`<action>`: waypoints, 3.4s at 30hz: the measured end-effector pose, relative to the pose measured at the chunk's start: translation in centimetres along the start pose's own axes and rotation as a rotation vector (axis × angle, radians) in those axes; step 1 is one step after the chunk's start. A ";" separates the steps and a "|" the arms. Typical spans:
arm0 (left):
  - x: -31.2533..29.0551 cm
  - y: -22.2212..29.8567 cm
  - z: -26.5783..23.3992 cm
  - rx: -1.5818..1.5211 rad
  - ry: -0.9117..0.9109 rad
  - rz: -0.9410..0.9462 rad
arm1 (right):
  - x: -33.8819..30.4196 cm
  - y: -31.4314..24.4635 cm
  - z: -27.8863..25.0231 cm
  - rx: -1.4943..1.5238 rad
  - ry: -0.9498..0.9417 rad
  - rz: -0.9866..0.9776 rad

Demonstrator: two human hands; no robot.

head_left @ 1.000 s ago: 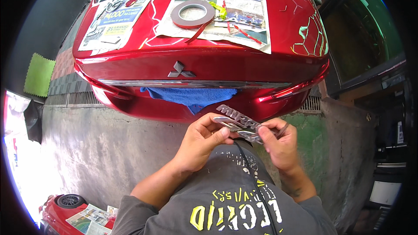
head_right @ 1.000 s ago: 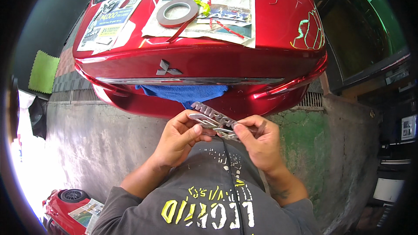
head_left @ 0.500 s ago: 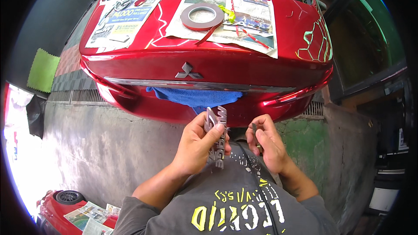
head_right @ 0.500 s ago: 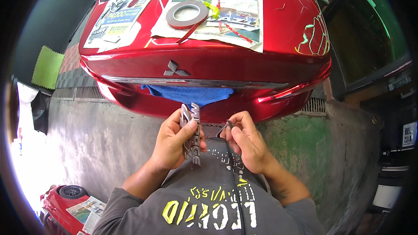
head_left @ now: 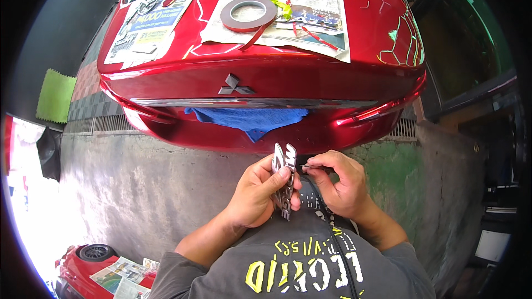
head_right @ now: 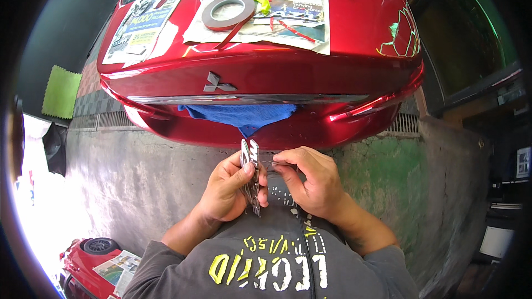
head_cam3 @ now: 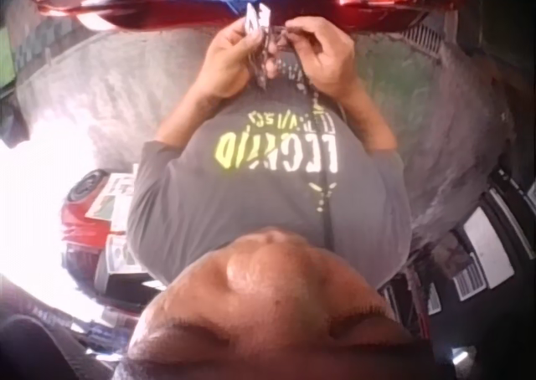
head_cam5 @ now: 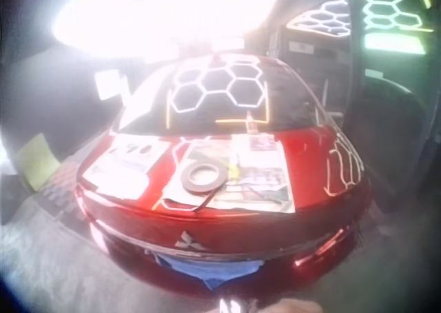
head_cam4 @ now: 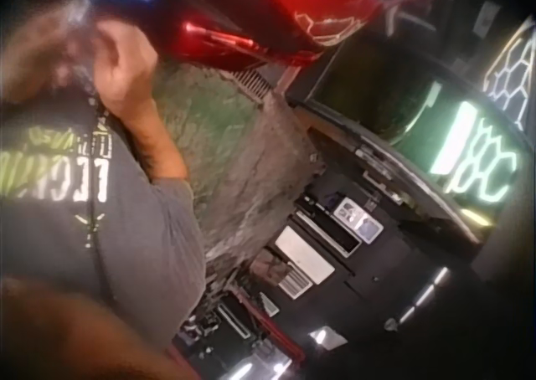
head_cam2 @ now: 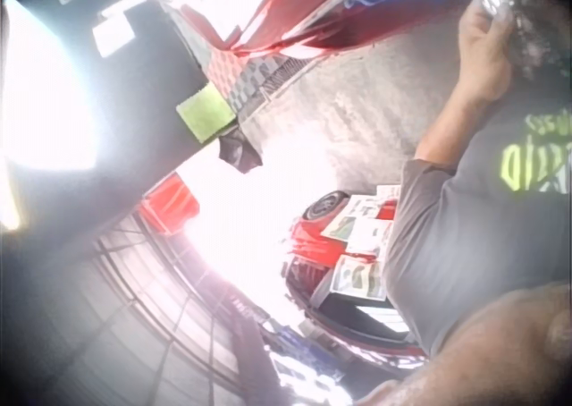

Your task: The person assembles a multi-piece car emblem by hand, peeling protective films and interlocking the individual letter and logo components. The person holds the partially assembled emblem, rotates it, and continues to attach remaining pieces.

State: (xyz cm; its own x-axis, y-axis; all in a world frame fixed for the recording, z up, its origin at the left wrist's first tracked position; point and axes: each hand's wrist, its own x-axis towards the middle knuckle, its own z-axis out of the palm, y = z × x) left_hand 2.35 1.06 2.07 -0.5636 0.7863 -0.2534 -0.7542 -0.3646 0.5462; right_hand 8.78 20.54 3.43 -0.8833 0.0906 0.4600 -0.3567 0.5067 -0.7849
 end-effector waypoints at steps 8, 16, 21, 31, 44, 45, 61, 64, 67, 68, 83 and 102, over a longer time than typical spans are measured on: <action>0.1 -0.1 0.4 0.097 0.034 -0.013 | -0.2 0.4 -0.3 0.009 -0.031 -0.021; 0.0 0.0 0.3 0.089 0.034 -0.015 | -0.1 0.6 -0.2 0.024 -0.047 -0.042; 0.0 0.0 0.3 0.073 0.028 -0.015 | 0.1 0.6 -0.1 0.022 -0.053 -0.057; 0.1 0.2 0.1 0.060 -0.011 -0.046 | 0.4 0.6 0.1 0.021 -0.037 -0.118; 0.3 0.1 0.3 0.049 0.011 -0.058 | 0.3 0.9 -0.2 -0.014 -0.008 -0.138; 0.3 0.1 0.3 0.051 0.011 -0.061 | 0.4 0.8 -0.3 -0.019 -0.017 -0.135; 0.1 -0.3 0.8 0.072 -0.021 -0.087 | -0.4 0.6 -0.7 -0.015 -0.052 -0.145; 0.1 -0.5 0.9 0.087 -0.021 -0.086 | -0.5 0.6 -0.7 -0.008 -0.054 -0.155; 0.0 -0.5 1.2 0.100 -0.017 -0.079 | -0.5 0.7 -1.0 -0.028 -0.072 -0.168; 0.0 -0.6 1.3 0.097 -0.015 -0.080 | -0.6 0.7 -1.0 -0.030 -0.067 -0.167; 0.0 -0.5 2.9 0.143 0.089 -0.108 | -1.6 1.2 -1.6 -0.015 0.004 -0.072; 0.2 -1.0 3.3 0.255 0.135 -0.066 | -2.3 1.9 -2.6 0.107 -0.073 0.012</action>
State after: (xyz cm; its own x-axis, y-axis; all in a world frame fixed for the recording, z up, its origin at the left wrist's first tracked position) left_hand 4.13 3.23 4.11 -0.5683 0.7246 -0.3897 -0.6915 -0.1640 0.7035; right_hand 10.93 23.52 1.96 -0.9062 0.0314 0.4217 -0.3728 0.4115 -0.8317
